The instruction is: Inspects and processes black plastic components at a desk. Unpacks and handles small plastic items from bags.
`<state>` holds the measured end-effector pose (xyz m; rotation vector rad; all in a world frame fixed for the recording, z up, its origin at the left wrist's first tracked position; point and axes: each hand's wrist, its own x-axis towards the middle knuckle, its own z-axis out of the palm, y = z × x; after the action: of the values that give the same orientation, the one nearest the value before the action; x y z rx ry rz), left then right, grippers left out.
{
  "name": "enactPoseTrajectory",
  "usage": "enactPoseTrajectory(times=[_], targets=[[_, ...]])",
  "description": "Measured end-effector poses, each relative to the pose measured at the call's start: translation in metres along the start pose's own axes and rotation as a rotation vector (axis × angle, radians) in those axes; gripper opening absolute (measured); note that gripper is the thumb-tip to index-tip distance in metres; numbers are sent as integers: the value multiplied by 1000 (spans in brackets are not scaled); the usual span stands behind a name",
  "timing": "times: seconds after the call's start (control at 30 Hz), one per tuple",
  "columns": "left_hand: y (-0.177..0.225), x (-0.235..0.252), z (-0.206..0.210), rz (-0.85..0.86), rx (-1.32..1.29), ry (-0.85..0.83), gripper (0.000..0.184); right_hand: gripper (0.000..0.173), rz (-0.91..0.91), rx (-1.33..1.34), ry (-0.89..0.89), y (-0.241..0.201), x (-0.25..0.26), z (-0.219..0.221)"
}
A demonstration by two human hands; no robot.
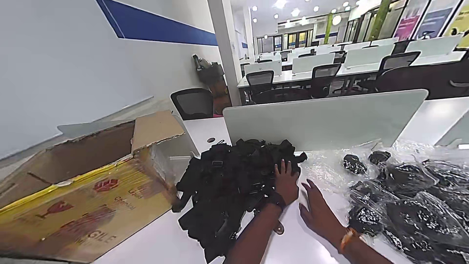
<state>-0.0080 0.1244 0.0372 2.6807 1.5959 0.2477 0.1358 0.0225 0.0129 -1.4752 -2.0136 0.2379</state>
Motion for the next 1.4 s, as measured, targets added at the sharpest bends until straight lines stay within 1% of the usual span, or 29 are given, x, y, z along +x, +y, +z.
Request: enactPoseTrajectory(times=[0.03,0.1,0.17,0.23,0.33,0.43,0.57,0.67,0.83,1.0,1.07,1.13,1.2,1.27,1.33,1.4], targets=[[-13,-2,0,-17,0,11,54,71,23,41,10,-3,23,3],[-32,-10,1,-26,-5,33,48,71,35,105,84,-1,72,16],[-40,-18,3,-28,-16,44,51,79,64,164,155,4,118,33],[-46,-22,5,-34,-17,36,49,81,118,244,159,9,154,54],[-58,-32,4,-24,-34,57,42,74,185,330,109,4,184,89],[-73,-44,0,-33,-50,46,43,64,206,329,133,-15,189,110],[-99,-68,-10,-82,-48,-37,39,58,172,334,139,-44,183,133],[-117,-85,-13,-87,-32,-51,38,57,190,361,160,-69,176,147],[-151,-112,-18,-16,21,-68,40,59,187,339,175,-103,171,165],[-174,-121,-22,70,89,-55,41,69,174,255,31,-116,169,155],[-175,-121,-22,84,103,-74,44,80,169,177,-33,-117,157,144],[-173,-122,-21,96,86,-70,46,87,125,124,-59,-117,132,130],[-167,-123,-25,95,65,-86,50,86,52,88,-94,-113,100,108],[-157,-124,-32,54,93,-119,54,84,-1,24,-132,-99,67,83],[-137,-123,-40,-43,140,-146,55,80,-10,-56,-172,-77,37,54],[-106,-123,-46,-156,167,-157,57,78,8,-137,-195,-51,11,29]])
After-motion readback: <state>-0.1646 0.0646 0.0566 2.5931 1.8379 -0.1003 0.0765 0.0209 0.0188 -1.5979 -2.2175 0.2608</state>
